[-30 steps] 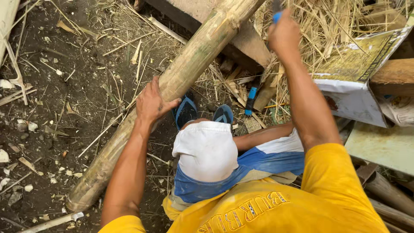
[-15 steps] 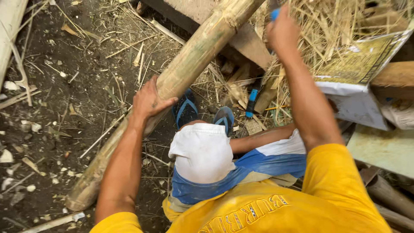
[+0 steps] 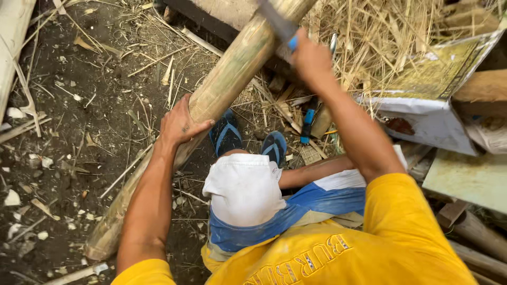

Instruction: The person sits on the ground and uses a machete to shave the outer layer of a bamboo pole. They repeatedly strike and scrape the bamboo surface, rotating the pole to work on different sides.

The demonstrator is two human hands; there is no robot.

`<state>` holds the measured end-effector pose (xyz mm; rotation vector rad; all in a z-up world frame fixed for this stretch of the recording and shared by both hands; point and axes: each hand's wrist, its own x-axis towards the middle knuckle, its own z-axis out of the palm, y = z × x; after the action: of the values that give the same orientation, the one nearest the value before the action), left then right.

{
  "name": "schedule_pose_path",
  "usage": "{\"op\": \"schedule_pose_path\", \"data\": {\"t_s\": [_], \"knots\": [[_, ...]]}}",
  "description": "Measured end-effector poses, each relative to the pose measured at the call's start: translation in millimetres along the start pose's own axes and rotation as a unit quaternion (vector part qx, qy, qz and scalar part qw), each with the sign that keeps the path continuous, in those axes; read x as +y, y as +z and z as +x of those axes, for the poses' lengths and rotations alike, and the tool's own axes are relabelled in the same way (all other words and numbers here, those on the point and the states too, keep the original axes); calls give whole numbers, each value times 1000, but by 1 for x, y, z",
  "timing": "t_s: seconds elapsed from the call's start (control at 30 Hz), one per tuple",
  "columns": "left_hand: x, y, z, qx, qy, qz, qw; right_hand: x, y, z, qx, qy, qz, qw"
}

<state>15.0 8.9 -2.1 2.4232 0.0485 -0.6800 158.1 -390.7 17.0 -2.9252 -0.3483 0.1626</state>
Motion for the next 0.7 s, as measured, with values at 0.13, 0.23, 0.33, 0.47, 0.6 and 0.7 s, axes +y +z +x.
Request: {"op": "schedule_pose_path", "data": {"t_s": [0.13, 0.23, 0.33, 0.47, 0.6, 0.7], "knots": [[-3, 4, -5, 27, 25, 18, 999, -53, 37, -32, -114, -117, -72, 984], [6, 5, -6, 12, 3, 14, 1000, -11, 11, -4, 88, -77, -18, 993], [9, 4, -8, 8, 6, 10, 1000, -18, 2, -6, 56, -12, -18, 998], [5, 4, -2, 12, 11, 8, 1000, -52, 21, -52, -161, -55, -90, 981], [-1, 7, -3, 20, 20, 1, 1000, 18, -4, -24, 42, 51, -21, 998], [6, 9, -4, -2, 1, 11, 1000, 35, -12, -3, -5, 196, 80, 977]]}}
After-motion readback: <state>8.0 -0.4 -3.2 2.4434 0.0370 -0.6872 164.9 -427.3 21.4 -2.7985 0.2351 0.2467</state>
